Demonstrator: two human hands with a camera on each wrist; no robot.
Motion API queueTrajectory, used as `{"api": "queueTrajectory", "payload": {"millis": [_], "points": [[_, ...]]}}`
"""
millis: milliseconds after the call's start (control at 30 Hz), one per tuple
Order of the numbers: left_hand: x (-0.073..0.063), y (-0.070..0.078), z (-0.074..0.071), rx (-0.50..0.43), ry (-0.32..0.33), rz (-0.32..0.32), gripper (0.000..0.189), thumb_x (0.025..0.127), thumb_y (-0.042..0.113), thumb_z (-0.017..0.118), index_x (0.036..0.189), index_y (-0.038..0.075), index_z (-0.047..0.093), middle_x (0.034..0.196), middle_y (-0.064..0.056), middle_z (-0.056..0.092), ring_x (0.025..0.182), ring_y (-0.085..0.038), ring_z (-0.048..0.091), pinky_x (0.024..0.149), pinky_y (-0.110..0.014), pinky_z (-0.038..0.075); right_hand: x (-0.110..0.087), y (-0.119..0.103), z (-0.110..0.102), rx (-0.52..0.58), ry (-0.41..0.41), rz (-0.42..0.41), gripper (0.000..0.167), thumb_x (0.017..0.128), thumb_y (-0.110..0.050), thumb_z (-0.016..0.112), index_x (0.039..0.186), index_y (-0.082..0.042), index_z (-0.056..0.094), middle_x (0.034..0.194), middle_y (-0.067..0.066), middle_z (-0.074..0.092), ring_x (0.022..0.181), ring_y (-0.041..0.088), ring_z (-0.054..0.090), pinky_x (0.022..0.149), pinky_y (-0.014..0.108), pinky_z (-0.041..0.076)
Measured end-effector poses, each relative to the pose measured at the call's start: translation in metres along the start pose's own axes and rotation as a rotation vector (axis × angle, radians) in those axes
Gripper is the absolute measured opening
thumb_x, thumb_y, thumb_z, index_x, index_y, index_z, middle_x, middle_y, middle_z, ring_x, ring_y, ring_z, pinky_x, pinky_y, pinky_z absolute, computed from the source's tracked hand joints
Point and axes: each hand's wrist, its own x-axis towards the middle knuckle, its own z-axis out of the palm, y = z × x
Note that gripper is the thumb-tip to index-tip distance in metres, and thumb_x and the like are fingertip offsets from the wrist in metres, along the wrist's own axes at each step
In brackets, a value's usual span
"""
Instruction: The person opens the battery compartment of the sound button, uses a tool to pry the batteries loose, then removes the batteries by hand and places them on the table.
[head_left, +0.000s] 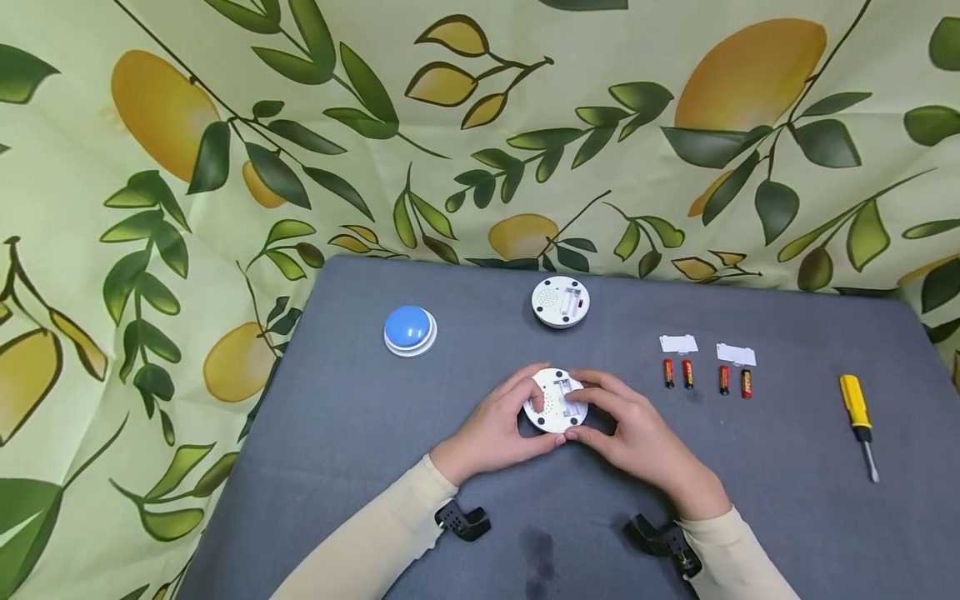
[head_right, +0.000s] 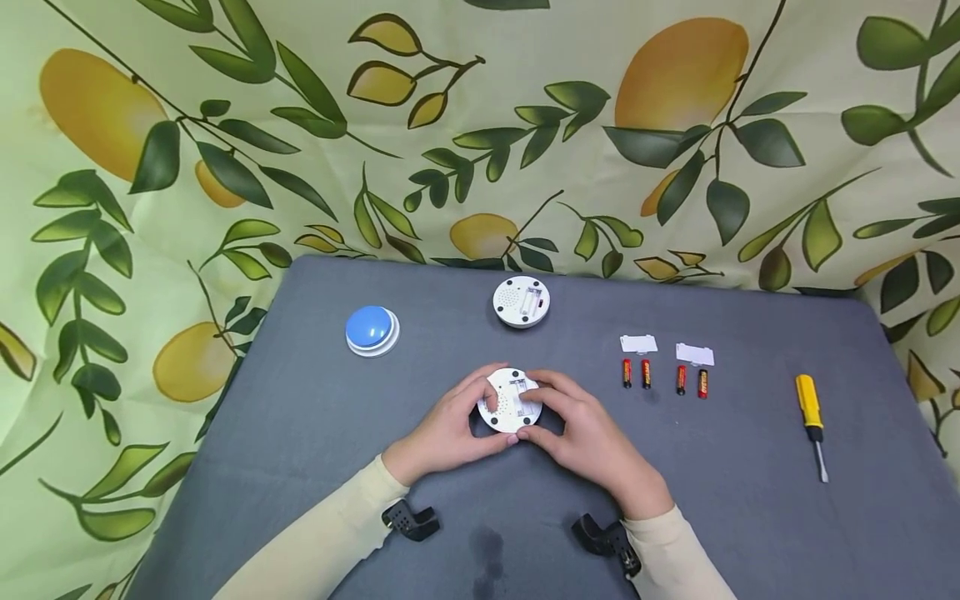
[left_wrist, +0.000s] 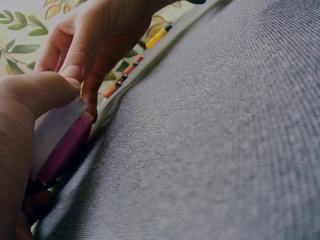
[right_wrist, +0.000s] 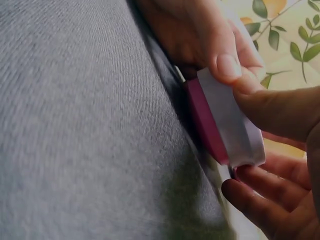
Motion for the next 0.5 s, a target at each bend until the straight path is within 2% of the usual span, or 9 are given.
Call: {"api": "queueTrajectory", "payload": {"millis": [167, 233, 367, 433, 500], "points": [[0.003, 0.001, -0.005, 0.011, -0.009, -0.033, 0.055, 0.092, 0.031, 0.091, 0.127, 0.014, 0.053, 0.168, -0.010, 0.046, 0.152, -0.023, 0.048, 0.122, -0.043, 0.041, 0.004, -0.005, 0.001, 0.003, -0.006, 0.059, 0.046, 0.081, -0.009, 0.098, 0.123, -0.011, 0.078, 0.143, 0.010, 0.066, 0.130, 0.033, 0.065, 0.113, 0.012, 0.035], [0.003, 0.000, -0.007, 0.021, -0.006, -0.036, 0.057, 0.091, 0.030, 0.091, 0.130, 0.012, 0.053, 0.169, -0.011, 0.045, 0.153, -0.024, 0.048, 0.123, -0.043, 0.041, 0.008, -0.006, 0.003, -0.004, -0.010, 0.071, 0.046, 0.081, -0.009, 0.098, 0.123, -0.011, 0.078, 0.143, 0.010, 0.067, 0.130, 0.033, 0.065, 0.113, 0.016, 0.038], [0.002, -0.002, -0.014, 0.048, 0.020, -0.039, 0.056, 0.091, 0.029, 0.092, 0.132, 0.009, 0.058, 0.169, -0.014, 0.045, 0.153, -0.029, 0.047, 0.123, -0.047, 0.041, 0.018, -0.009, 0.006, -0.019, -0.037, 0.101, 0.046, 0.083, -0.009, 0.097, 0.126, -0.010, 0.078, 0.145, 0.010, 0.066, 0.133, 0.034, 0.064, 0.112, 0.039, 0.049], [0.003, -0.004, -0.018, 0.066, 0.049, -0.043, 0.054, 0.091, 0.029, 0.092, 0.130, 0.009, 0.062, 0.168, -0.015, 0.046, 0.152, -0.032, 0.048, 0.122, -0.050, 0.041, 0.025, -0.009, 0.008, -0.012, -0.059, 0.121, 0.046, 0.085, -0.010, 0.095, 0.127, -0.009, 0.077, 0.148, 0.010, 0.065, 0.136, 0.034, 0.063, 0.111, 0.051, 0.049], [0.004, -0.006, -0.023, 0.104, 0.085, -0.047, 0.052, 0.089, 0.030, 0.094, 0.128, 0.010, 0.065, 0.165, -0.015, 0.049, 0.149, -0.034, 0.051, 0.121, -0.051, 0.043, 0.034, -0.009, 0.010, 0.001, -0.080, 0.140, 0.044, 0.088, -0.010, 0.093, 0.129, -0.008, 0.076, 0.151, 0.011, 0.063, 0.139, 0.034, 0.060, 0.112, 0.056, 0.048]]}}
